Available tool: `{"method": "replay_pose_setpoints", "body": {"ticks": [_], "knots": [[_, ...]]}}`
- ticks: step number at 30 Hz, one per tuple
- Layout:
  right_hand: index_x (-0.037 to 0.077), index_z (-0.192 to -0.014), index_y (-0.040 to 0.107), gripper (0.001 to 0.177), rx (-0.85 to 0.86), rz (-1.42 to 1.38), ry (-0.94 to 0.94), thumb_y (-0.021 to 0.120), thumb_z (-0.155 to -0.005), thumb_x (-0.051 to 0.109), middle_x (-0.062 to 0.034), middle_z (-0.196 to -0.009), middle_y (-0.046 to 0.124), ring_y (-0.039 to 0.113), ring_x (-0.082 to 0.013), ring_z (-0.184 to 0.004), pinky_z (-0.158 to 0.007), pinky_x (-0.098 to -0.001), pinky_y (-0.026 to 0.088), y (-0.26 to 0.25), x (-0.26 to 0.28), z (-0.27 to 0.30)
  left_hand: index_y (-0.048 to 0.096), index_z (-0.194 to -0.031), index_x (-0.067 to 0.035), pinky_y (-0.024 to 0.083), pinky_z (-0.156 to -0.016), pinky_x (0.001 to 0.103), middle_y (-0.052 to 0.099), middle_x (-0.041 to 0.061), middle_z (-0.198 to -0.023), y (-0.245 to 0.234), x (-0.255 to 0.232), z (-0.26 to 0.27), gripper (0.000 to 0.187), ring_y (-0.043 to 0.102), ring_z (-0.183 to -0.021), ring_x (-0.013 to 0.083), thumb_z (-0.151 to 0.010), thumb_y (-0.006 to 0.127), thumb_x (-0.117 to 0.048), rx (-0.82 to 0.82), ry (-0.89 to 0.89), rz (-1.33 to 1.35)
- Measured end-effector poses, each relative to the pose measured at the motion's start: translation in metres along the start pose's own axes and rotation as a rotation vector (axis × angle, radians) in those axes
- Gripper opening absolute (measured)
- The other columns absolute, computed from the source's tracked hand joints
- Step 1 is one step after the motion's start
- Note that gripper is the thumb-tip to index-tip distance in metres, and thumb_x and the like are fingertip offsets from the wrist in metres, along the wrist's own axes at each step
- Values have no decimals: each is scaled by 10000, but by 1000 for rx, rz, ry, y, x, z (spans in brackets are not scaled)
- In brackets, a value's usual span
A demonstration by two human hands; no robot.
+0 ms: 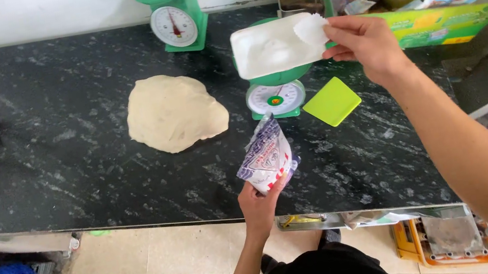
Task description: Weighing dry ingredients using a kitchen scale for baking.
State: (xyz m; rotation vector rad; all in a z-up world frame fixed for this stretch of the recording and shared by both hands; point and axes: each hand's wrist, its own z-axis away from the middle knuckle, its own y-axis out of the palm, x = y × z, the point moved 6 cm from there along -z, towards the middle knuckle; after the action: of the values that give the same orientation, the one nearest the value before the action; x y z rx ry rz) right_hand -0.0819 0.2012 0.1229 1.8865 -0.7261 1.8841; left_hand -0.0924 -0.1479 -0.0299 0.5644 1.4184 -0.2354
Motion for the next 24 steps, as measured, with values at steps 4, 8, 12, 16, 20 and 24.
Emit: {"method": "replay_pose_setpoints", "body": {"ticks": [4, 8, 12, 16, 20, 24], "knots": [[41, -1353, 690, 363, -1, -106, 82, 669, -1041, 224, -50, -1083, 738, 723, -132, -853, -757, -262, 556, -22, -25, 17, 692, -1169, 54, 565, -852, 269, 752, 78, -1132, 8, 4, -4, 355, 686, -967, 98, -854, 815, -53, 16, -4, 23], [34, -1366, 650, 381, -124, -81, 124, 661, -1031, 215, -66, -1161, 739, 737, -148, -880, -791, -286, 588, -68, -82, 21, 703, -1162, 69, 554, -823, 281, 759, 97, -1115, 11, 14, -5, 337, 674, -942, 111, -864, 820, -34, 21, -37, -65], [117, -1536, 329, 611, -227, 432, 252, 652, -1027, 212, -140, -1138, 604, 601, -206, -899, -725, -351, 459, -122, -160, 40, 683, -1186, 46, 567, -886, 261, 755, 63, -1149, 36, 4, -3, 352, 692, -994, 91, -871, 801, -56, 123, -4, 26], [-26, -1621, 305, 806, -294, 853, 31, 735, -1038, 327, -277, -1188, 653, 656, -369, -1044, -843, -472, 548, -111, -173, 76, 691, -1185, 14, 559, -876, 246, 744, 29, -1145, 68, -6, -10, 380, 680, -1003, 68, -849, 827, -101, 156, -23, 126], [86, -1566, 452, 753, -14, -24, 351, 501, -994, 573, -123, -1382, 652, 635, -278, -1238, -978, -444, 501, -30, -142, 126, 730, -1172, -6, 533, -740, 233, 755, 19, -1043, 103, 2, -29, 361, 634, -878, 47, -879, 847, -182, 107, 57, -39], [110, -1559, 429, 911, 204, -743, 332, 410, -924, 762, -61, -1499, 594, 587, -214, -1354, -1124, -426, 471, 34, -88, 137, 710, -1231, 25, 542, -732, 283, 749, 51, -1055, 163, -3, -44, 446, 659, -853, 117, -931, 819, -286, 201, 37, 91]]}}
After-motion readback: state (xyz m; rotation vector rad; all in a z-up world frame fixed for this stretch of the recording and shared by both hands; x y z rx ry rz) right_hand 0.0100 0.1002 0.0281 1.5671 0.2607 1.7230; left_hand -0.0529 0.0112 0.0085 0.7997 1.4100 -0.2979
